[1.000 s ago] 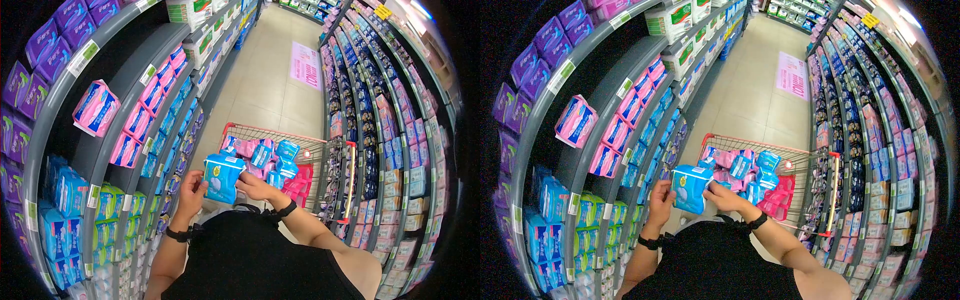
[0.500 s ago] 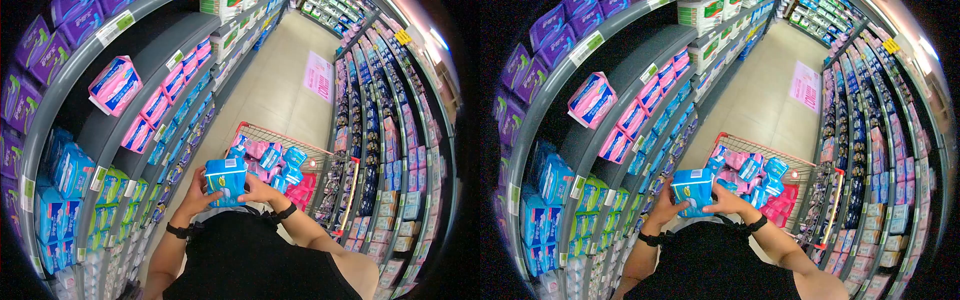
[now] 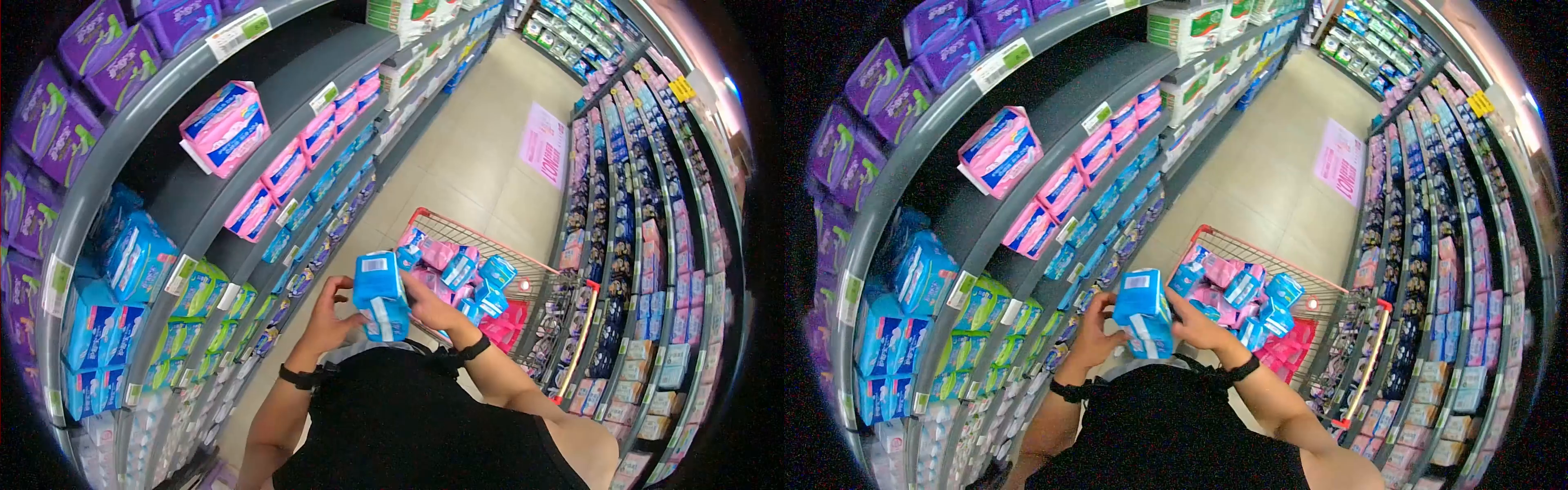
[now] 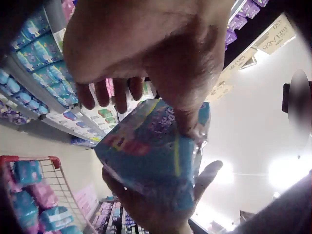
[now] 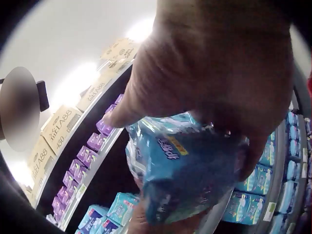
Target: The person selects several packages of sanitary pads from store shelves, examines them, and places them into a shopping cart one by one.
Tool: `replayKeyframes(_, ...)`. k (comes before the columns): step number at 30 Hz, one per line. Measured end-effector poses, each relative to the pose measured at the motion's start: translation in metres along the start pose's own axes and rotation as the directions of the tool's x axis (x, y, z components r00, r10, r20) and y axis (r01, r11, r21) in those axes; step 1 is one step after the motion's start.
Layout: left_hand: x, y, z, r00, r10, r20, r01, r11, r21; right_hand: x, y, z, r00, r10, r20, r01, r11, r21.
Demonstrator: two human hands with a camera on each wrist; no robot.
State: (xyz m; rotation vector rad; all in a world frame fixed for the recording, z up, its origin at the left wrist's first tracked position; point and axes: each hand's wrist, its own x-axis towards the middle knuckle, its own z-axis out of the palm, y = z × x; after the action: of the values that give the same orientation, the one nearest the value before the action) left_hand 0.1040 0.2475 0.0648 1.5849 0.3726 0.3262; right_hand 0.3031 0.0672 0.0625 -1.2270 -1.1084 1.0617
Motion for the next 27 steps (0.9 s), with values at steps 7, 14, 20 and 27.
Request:
replayKeyframes(7,-0.002,0.023,0.024,0.966,-0.089,0.245,0.118,0.987,-0.107,-0.009,-0.038,0.020,0.970,0.215,0.117,-0.200,0.971,-0.129)
replayKeyframes(14,0.006,0.023,0.028,0.987,0.030,0.159,-0.013,0.994,-0.105,-0.014,-0.011,0.002,0.983,-0.014,-0.184,-0.056,0.929,-0.366)
replayKeyframes(20,0.023,0.025,0.063,0.981,0.063,-0.183,-0.068,0.998,-0.020,-0.024,-0.015,-0.004,0.940,0.121,-0.319,-0.166,0.979,-0.117)
replayKeyframes(27,0.043,0.020,0.083,0.985,0.125,-0.118,-0.107,0.984,0.145,-0.033,-0.023,-0.016,0.976,0.075,-0.206,-0.093,0.992,-0.081)
